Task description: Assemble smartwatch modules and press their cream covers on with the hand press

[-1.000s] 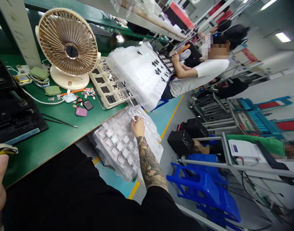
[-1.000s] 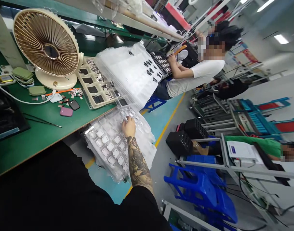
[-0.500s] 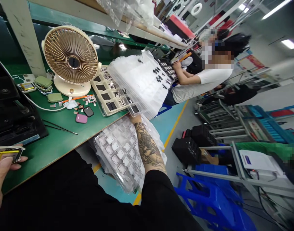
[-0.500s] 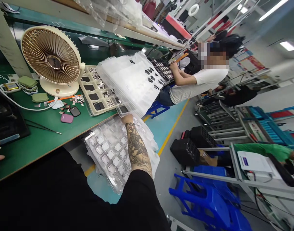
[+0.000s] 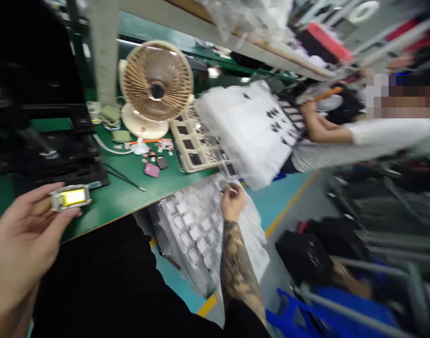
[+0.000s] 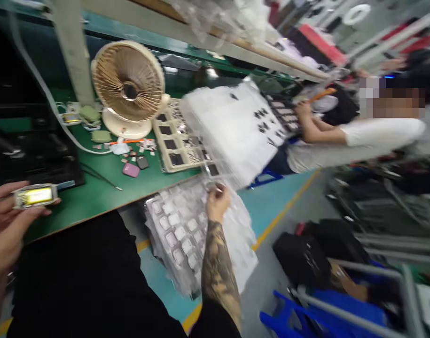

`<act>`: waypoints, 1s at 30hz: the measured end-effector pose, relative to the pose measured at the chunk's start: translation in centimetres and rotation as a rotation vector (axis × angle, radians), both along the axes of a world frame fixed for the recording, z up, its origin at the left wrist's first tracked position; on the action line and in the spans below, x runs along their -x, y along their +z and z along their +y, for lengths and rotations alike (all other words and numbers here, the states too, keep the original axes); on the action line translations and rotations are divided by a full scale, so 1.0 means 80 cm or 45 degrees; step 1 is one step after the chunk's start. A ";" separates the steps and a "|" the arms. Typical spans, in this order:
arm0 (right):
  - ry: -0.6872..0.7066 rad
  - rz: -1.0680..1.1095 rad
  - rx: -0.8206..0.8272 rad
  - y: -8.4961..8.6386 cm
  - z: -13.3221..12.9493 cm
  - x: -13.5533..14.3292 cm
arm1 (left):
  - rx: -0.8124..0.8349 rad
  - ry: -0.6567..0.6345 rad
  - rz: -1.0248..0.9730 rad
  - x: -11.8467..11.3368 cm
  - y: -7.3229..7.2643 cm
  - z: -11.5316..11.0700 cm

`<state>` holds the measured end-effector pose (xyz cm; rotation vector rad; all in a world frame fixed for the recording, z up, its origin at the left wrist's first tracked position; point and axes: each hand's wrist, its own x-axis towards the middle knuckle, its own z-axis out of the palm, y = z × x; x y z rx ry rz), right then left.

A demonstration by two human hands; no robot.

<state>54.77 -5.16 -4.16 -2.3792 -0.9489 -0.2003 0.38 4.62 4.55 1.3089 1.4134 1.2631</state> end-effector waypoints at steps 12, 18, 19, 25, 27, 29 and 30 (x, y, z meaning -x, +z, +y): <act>0.860 0.267 -0.612 0.105 0.029 0.258 | 0.199 -0.257 -0.497 -0.010 0.011 0.010; 1.661 0.283 -0.531 0.130 0.131 0.382 | 0.146 -0.315 -0.450 -0.005 0.012 0.012; 1.736 0.284 -0.528 0.132 0.143 0.397 | 0.118 -0.330 -0.448 -0.004 0.012 0.012; 1.858 0.372 -0.427 0.126 0.159 0.436 | 0.083 -0.278 -0.551 0.000 0.011 0.010; 1.734 0.499 -0.430 0.120 0.153 0.434 | 0.082 -0.272 -0.554 0.000 0.010 0.010; 1.630 0.645 -0.404 0.116 0.149 0.432 | 0.055 -0.297 -0.520 0.001 0.008 0.010; 1.616 0.705 -0.381 0.115 0.150 0.431 | 0.034 -0.305 -0.484 0.002 0.008 0.010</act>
